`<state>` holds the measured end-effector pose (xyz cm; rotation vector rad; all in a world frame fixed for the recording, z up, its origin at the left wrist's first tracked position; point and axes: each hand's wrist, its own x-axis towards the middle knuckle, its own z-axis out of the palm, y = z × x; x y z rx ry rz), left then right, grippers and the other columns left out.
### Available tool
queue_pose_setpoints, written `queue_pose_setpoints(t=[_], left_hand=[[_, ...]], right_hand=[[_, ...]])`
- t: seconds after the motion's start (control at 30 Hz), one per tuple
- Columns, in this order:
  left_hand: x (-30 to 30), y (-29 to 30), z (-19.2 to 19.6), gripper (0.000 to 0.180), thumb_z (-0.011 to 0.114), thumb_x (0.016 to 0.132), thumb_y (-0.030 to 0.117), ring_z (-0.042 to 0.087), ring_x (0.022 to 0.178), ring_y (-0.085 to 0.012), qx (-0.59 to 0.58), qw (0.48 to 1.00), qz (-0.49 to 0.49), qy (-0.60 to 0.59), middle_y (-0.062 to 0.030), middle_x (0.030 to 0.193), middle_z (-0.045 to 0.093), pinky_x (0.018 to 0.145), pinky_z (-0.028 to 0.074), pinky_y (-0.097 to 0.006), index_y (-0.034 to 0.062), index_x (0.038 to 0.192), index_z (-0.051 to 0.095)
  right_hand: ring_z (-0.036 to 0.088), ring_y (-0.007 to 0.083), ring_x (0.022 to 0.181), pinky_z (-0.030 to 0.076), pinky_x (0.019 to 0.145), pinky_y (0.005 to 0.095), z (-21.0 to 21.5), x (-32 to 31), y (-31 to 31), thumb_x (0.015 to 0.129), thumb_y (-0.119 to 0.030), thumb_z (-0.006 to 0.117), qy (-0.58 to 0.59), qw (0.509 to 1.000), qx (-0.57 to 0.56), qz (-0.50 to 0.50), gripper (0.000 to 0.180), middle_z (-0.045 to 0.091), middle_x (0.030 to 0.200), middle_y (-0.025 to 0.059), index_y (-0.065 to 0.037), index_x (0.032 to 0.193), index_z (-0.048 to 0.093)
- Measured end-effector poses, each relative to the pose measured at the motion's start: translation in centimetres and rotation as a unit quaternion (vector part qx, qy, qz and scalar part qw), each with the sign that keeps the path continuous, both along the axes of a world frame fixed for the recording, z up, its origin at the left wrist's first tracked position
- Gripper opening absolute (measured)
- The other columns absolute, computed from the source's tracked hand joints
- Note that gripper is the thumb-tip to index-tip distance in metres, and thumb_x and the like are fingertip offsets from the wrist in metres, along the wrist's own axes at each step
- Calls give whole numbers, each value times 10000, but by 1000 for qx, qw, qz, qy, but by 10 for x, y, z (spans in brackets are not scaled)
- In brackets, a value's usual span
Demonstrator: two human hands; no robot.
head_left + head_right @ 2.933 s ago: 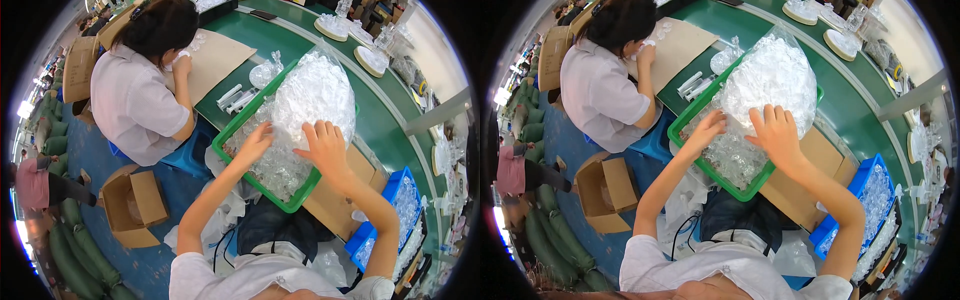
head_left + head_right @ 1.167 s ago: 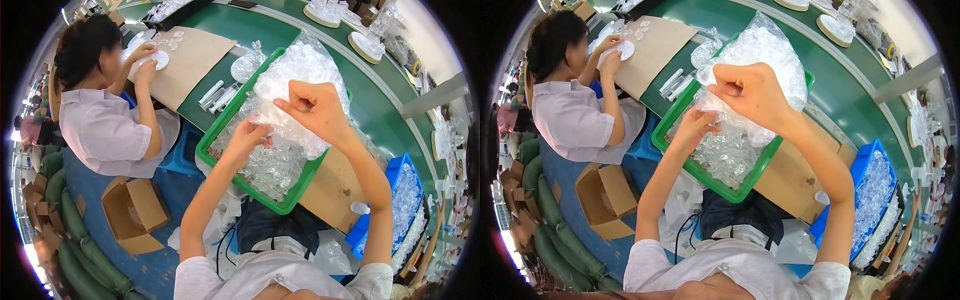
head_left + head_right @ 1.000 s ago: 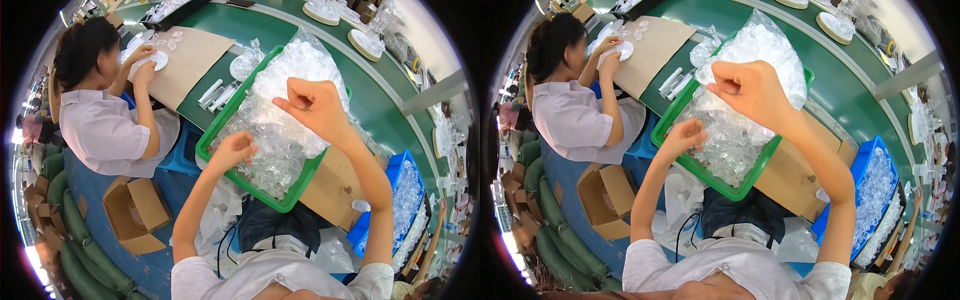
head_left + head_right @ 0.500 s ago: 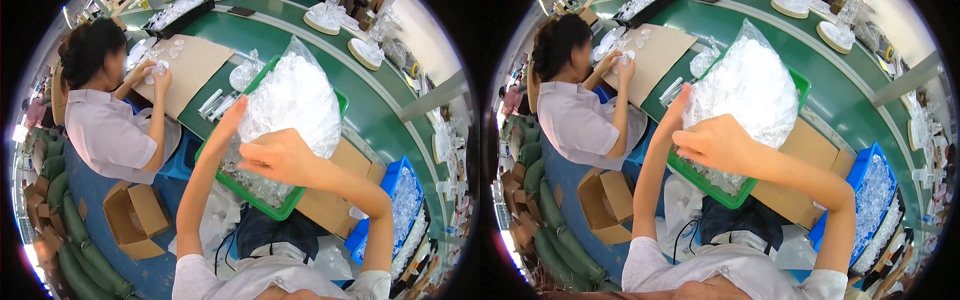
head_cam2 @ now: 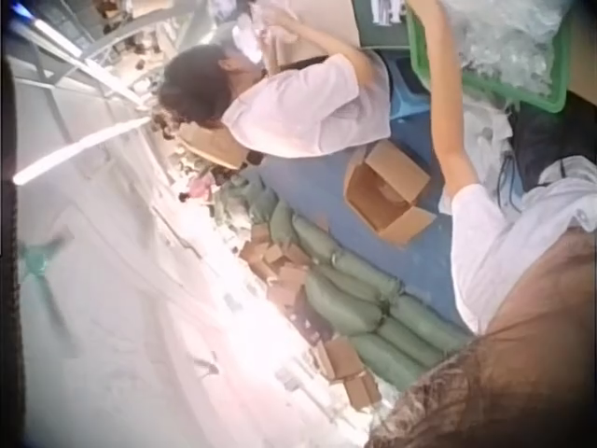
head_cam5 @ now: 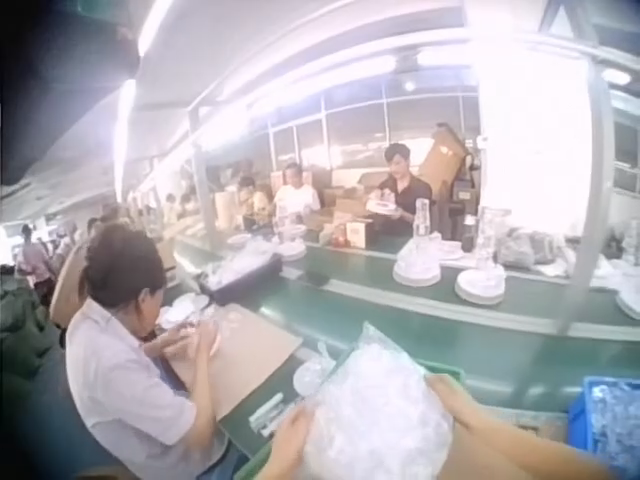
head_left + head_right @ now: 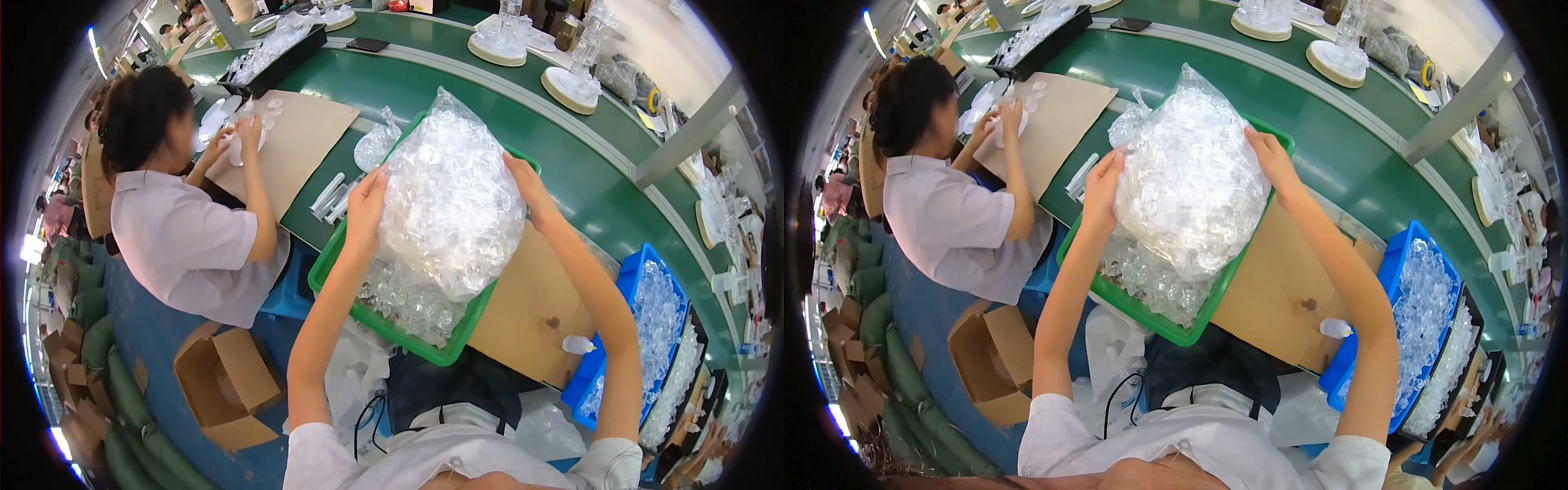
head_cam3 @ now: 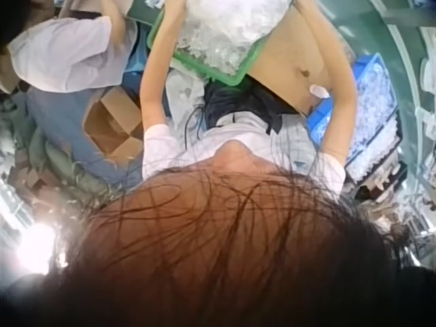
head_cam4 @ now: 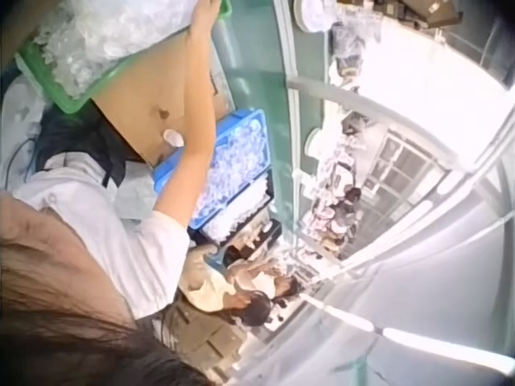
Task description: Assembling decorative plastic cross fixtures onto light bases using adhesive.
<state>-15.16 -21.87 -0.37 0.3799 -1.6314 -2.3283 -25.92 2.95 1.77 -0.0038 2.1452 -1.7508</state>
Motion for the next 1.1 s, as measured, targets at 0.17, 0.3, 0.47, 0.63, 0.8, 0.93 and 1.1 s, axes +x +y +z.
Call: queue_pose_setpoints(t=[0.17,0.3,0.47,0.63,0.8,0.93,1.1], left_hand=[[0,13,14,303,498,960,168,554,961,-106,-31,998,55,18,-58,1073,634,847,416,-230,-34,1165,592],[8,5,28,283,516,950,151,555,924,-101,-95,993,66,33,-55,1030,643,824,421,-226,-43,1137,605],[11,-9,15,286,529,947,162,548,902,-89,-71,996,52,12,-46,1024,639,808,418,-215,-44,1129,609],[11,-17,4,292,530,949,174,545,906,-84,-122,991,47,2,-41,1028,638,807,421,-216,-36,1135,612],[11,-13,1,299,526,953,193,556,913,-89,-45,998,43,14,-39,1030,640,817,432,-221,-23,1139,616],[8,-8,-1,299,531,951,198,560,901,-89,30,998,55,17,-39,1018,643,816,434,-222,-23,1134,617],[9,-4,9,288,560,938,208,549,871,-84,-55,991,116,50,-33,983,640,779,435,-224,-27,1087,636]], right_hand=[[509,135,992,343,909,273,0,6,-5,874,-461,572,87,993,-70,-35,469,596,1069,64,-63,1121,593],[501,110,946,346,884,263,22,26,-6,889,-390,570,118,988,-96,-18,398,593,1024,3,-62,1113,580],[462,142,1039,314,940,330,15,16,12,882,-378,564,49,991,-88,90,405,576,1082,-5,-104,1180,566],[424,176,1177,321,1002,373,-7,-9,-5,899,-497,499,-82,993,-77,48,544,536,1221,25,-124,1295,498],[423,195,1247,352,1021,367,-9,-41,-8,900,-562,473,-164,973,-31,162,641,478,1345,63,-111,1355,442],[486,177,1189,382,992,315,-8,-31,-12,902,-539,492,-159,965,-137,154,607,495,1334,65,-114,1335,474],[561,150,1055,404,935,285,42,-5,-16,892,-489,541,-86,984,-135,84,512,594,1192,53,-111,1236,574]])
